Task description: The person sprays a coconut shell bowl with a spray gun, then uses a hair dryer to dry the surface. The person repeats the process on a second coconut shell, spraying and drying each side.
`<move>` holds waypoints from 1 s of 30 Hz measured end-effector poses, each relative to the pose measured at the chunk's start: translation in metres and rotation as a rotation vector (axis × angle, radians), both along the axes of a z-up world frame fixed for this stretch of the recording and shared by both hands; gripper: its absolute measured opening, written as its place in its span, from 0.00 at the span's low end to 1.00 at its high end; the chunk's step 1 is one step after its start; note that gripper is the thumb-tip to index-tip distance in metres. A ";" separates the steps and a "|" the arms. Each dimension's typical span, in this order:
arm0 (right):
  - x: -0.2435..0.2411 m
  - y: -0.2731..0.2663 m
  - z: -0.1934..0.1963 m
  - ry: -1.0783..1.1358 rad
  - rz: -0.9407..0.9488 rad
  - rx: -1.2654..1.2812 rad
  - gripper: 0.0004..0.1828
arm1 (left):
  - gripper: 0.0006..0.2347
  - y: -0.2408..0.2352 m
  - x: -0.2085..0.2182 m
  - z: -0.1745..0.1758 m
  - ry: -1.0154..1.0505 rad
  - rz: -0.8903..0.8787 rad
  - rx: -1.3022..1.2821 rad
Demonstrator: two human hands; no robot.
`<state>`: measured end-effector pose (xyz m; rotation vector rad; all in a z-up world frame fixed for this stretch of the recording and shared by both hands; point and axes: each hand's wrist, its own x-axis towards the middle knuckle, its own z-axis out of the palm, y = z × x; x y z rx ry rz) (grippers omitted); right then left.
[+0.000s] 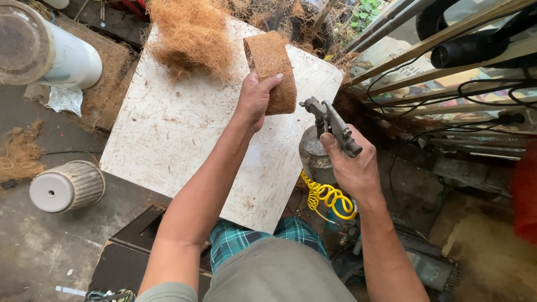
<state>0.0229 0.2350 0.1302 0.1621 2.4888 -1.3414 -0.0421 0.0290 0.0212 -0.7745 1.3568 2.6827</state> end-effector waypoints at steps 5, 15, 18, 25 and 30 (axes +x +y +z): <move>0.000 -0.002 0.005 0.005 0.011 -0.011 0.19 | 0.14 0.003 0.003 0.007 0.002 -0.001 -0.008; 0.003 0.006 -0.004 -0.023 0.027 -0.005 0.20 | 0.28 0.004 0.000 -0.017 -0.068 0.106 0.103; 0.003 0.006 -0.004 -0.021 0.027 -0.016 0.21 | 0.30 0.001 -0.001 -0.035 -0.037 0.037 0.056; 0.001 0.003 0.005 -0.038 0.056 0.033 0.23 | 0.21 0.003 -0.001 -0.011 -0.056 0.016 0.089; 0.003 0.005 -0.004 -0.002 0.010 -0.012 0.20 | 0.19 0.003 0.005 -0.042 0.112 -0.012 0.031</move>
